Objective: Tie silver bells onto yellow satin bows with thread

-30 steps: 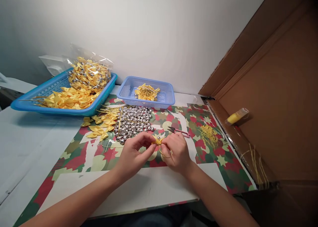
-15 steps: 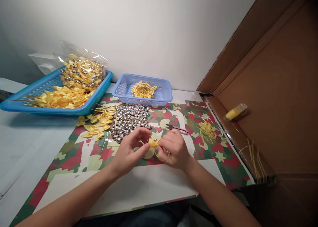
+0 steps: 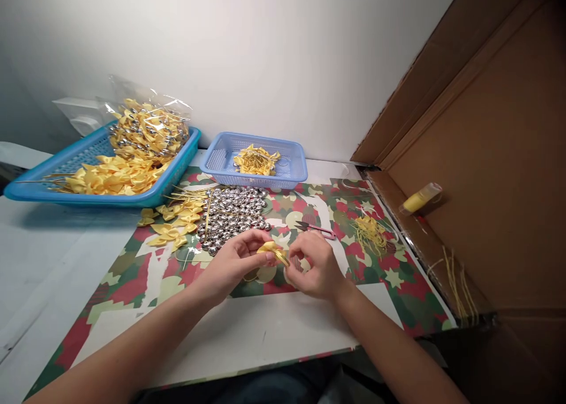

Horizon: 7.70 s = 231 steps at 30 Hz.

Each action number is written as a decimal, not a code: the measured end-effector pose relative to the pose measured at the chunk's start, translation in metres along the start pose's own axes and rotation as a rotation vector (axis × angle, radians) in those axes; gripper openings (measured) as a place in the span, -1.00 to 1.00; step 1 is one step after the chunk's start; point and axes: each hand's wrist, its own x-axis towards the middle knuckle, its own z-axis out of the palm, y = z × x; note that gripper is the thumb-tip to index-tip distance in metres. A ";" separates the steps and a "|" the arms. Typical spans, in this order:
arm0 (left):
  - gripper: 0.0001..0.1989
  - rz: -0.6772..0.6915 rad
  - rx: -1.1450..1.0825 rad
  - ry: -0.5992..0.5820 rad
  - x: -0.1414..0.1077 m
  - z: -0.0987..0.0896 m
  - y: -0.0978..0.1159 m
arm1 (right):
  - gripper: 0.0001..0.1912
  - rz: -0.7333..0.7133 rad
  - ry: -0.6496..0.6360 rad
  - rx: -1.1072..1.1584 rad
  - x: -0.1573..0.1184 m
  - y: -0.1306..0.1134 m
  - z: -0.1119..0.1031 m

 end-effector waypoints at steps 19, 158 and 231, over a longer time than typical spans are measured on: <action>-0.86 0.384 0.512 0.072 -0.007 0.001 -0.008 | -0.81 0.025 0.029 -0.129 -0.002 -0.010 0.015; -0.81 0.781 1.156 0.113 -0.013 -0.002 -0.002 | -0.70 0.193 -0.026 0.106 -0.015 -0.010 0.028; -0.77 -0.082 -0.010 0.045 -0.005 -0.009 -0.003 | -0.69 0.491 0.030 0.632 -0.009 -0.005 0.019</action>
